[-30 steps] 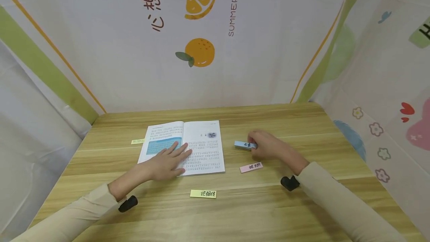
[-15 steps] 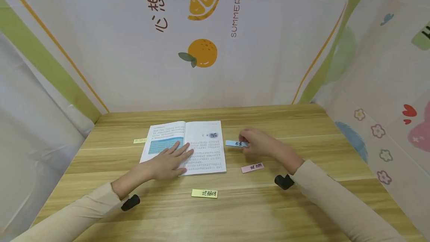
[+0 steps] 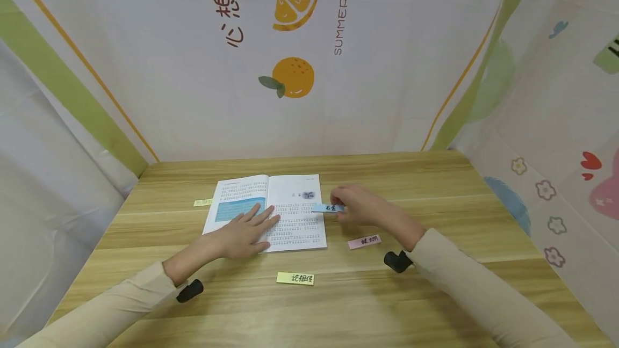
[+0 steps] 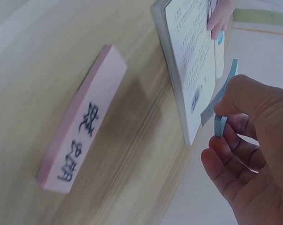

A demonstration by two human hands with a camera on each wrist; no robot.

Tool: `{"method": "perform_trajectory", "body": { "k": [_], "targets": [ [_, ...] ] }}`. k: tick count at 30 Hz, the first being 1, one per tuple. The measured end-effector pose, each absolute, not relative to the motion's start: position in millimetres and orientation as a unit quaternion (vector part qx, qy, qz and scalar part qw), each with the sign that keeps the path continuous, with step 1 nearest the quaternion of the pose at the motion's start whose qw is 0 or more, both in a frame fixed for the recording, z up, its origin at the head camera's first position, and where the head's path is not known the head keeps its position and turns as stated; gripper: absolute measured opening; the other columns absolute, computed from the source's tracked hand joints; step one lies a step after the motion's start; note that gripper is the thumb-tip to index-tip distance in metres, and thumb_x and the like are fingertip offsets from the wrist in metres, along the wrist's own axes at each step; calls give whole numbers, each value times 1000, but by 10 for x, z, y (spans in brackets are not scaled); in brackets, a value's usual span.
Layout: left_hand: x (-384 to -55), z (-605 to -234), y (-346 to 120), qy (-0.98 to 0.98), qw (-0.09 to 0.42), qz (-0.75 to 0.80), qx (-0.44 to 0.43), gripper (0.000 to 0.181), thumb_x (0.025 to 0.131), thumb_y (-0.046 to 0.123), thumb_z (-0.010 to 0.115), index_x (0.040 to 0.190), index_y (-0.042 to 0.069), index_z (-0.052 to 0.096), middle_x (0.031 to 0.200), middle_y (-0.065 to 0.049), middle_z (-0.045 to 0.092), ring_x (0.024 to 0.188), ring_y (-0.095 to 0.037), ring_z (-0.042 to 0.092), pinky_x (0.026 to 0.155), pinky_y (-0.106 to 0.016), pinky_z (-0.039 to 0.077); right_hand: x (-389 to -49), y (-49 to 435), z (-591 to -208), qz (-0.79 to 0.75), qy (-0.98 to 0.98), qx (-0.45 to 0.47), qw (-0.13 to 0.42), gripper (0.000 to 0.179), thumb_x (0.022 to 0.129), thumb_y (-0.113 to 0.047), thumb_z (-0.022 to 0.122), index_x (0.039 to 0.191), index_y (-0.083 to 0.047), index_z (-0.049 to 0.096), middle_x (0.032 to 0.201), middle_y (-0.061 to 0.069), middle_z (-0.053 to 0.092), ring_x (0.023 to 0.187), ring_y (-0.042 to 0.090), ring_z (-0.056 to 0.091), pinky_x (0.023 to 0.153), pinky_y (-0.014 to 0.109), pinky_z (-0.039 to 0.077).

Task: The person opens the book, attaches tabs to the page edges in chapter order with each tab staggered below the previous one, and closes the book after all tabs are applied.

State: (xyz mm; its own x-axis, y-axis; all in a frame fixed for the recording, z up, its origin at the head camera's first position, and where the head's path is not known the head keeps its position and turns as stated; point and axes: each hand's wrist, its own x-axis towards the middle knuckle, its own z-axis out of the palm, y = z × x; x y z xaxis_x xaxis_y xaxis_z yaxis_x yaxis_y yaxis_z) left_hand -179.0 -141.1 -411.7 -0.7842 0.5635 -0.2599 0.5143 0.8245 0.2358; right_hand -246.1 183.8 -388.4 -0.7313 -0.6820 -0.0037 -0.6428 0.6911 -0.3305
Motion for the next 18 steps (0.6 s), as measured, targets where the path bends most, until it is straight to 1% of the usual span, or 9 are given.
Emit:
{"method": "perform_trajectory", "body": {
  "k": [7, 15, 18],
  "targets": [
    [-1790, -4117, -1400, 941, 160, 76, 287, 64, 107, 36, 51, 161, 11, 28, 167, -14, 12, 151, -43, 4, 116, -65, 15, -2461, 1715, -3882, -161, 913, -368, 66, 29, 79, -9, 80, 106, -9, 68, 97, -3, 63, 89, 15, 61, 82, 32, 55],
    [-1787, -4124, -1394, 943, 159, 67, 284, 64, 107, 37, 50, 162, 12, 27, 168, -13, 11, 151, -42, 4, 116, -64, 15, -2462, 1614, -3895, -167, 904, -388, 55, 24, 79, -8, 81, 98, -11, 68, 90, -5, 61, 82, 12, 58, 74, 28, 54],
    [-1788, -4122, -1394, 943, 157, 69, 284, 64, 107, 36, 50, 162, 12, 28, 168, -14, 12, 151, -43, 5, 116, -65, 16, -2455, 1584, -3907, -167, 905, -388, 55, 23, 80, -8, 81, 98, -12, 67, 90, -5, 61, 82, 12, 58, 75, 27, 53]
  ]
}}
